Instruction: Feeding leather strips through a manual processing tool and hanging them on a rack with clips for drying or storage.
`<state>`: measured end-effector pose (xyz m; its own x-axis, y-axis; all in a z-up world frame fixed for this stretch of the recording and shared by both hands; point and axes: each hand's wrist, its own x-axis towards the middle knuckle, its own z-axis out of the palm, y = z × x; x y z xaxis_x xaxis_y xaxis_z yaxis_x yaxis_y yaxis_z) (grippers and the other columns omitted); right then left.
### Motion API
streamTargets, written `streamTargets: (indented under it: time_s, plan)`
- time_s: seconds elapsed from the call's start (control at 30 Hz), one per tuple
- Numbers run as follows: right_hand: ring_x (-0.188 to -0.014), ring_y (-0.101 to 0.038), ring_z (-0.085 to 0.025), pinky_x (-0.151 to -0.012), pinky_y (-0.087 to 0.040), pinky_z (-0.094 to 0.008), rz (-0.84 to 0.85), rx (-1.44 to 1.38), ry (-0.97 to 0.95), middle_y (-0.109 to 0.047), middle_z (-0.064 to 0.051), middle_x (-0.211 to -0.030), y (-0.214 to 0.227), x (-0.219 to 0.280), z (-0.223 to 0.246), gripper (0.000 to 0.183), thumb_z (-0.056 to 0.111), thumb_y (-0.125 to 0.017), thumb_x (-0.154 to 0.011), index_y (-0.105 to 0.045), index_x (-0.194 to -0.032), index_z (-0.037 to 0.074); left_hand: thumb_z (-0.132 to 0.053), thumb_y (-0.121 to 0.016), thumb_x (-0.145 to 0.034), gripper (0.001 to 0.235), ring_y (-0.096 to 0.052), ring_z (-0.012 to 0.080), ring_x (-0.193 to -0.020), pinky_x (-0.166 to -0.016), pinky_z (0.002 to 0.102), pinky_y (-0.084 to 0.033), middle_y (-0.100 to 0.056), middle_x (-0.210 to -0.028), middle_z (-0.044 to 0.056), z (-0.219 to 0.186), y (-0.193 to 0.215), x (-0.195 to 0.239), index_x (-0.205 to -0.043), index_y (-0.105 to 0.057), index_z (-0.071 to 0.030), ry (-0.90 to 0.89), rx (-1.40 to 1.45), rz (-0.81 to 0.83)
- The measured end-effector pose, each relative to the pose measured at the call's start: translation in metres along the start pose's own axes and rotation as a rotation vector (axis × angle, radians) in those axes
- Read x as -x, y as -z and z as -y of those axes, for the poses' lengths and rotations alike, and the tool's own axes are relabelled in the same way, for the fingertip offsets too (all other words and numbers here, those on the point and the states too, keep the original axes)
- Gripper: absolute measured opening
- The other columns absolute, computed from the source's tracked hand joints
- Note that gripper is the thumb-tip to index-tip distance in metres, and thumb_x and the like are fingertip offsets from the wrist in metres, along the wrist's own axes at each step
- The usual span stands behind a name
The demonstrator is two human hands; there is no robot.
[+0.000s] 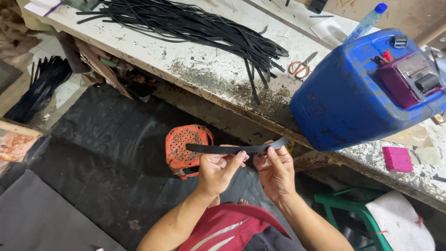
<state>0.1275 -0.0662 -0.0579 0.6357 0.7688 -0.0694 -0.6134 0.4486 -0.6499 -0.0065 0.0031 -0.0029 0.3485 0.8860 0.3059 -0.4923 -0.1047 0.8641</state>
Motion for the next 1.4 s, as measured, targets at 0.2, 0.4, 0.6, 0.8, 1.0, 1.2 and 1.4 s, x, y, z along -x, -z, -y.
streamTargets:
  time_s: [0.2,0.4,0.6,0.8,1.0,1.2,1.4]
  plan:
    - [-0.074,-0.077,-0.026,-0.074,-0.065,-0.044,0.034,-0.005,-0.026,-0.071,-0.016,-0.083,-0.006,0.008,-0.006,0.015,0.009,-0.068,-0.098,-0.067,-0.108,-0.003,0.009,-0.079,-0.084,0.006,-0.077,0.0248,-0.066,-0.058,0.033,-0.066,-0.075,-0.074,0.021,-0.013,-0.015,0.002,-0.087,-0.075,0.012,0.011,-0.008,0.008]
    - [-0.073,-0.075,-0.02,-0.074,-0.062,-0.033,0.019,0.053,-0.012,-0.072,-0.014,-0.083,-0.002,0.005,-0.009,0.017,0.009,-0.067,-0.098,-0.068,-0.111,-0.001,0.006,-0.078,-0.085,0.008,-0.077,0.0229,-0.066,-0.057,0.033,-0.067,-0.074,-0.073,0.021,0.004,0.0,0.007,-0.085,-0.073,0.012,0.021,0.023,-0.034]
    - [-0.071,-0.076,-0.025,-0.078,-0.065,-0.04,0.006,-0.029,-0.029,-0.071,-0.017,-0.081,0.007,-0.003,-0.003,0.014,0.008,-0.064,-0.1,-0.067,-0.107,-0.003,0.008,-0.077,-0.085,0.006,-0.077,0.0233,-0.064,-0.057,0.032,-0.066,-0.074,-0.071,0.02,-0.013,0.005,0.005,-0.085,-0.074,0.012,-0.006,-0.028,-0.042]
    - [-0.071,-0.075,-0.025,-0.073,-0.065,-0.044,0.063,-0.001,-0.023,-0.071,-0.019,-0.079,0.006,0.006,-0.021,0.013,0.006,-0.066,-0.098,-0.067,-0.105,-0.005,0.009,-0.078,-0.084,0.007,-0.077,0.0252,-0.064,-0.057,0.035,-0.067,-0.073,-0.071,0.022,-0.004,-0.006,0.006,-0.085,-0.073,0.014,0.022,0.028,-0.005]
    - [-0.072,-0.076,-0.023,-0.08,-0.065,-0.038,-0.004,-0.025,-0.066,-0.072,-0.015,-0.079,-0.01,0.001,-0.007,0.013,0.009,-0.066,-0.099,-0.069,-0.106,-0.001,0.006,-0.078,-0.085,0.009,-0.077,0.0227,-0.063,-0.058,0.033,-0.067,-0.074,-0.07,0.02,-0.016,0.01,0.003,-0.085,-0.073,0.013,0.024,0.026,-0.049]
    - [-0.073,-0.07,-0.021,-0.079,-0.058,-0.036,0.134,-0.054,-0.12,-0.076,-0.013,-0.088,-0.026,0.009,0.006,0.016,0.007,-0.069,-0.096,-0.071,-0.111,0.0,-0.005,-0.074,-0.092,0.012,-0.078,0.0213,-0.076,-0.072,0.031,-0.069,-0.08,-0.09,0.018,-0.032,0.006,0.006,-0.097,-0.077,0.005,0.079,-0.032,0.075]
    - [-0.059,-0.059,-0.015,-0.059,-0.046,-0.028,0.243,0.076,-0.037,-0.066,-0.011,-0.067,-0.032,0.021,0.003,0.021,0.013,-0.068,-0.099,-0.066,-0.111,-0.004,-0.002,-0.073,-0.092,0.01,-0.075,0.0198,-0.085,-0.078,0.03,-0.066,-0.078,-0.094,0.014,-0.04,0.001,0.007,-0.099,-0.075,0.005,0.051,-0.05,0.104]
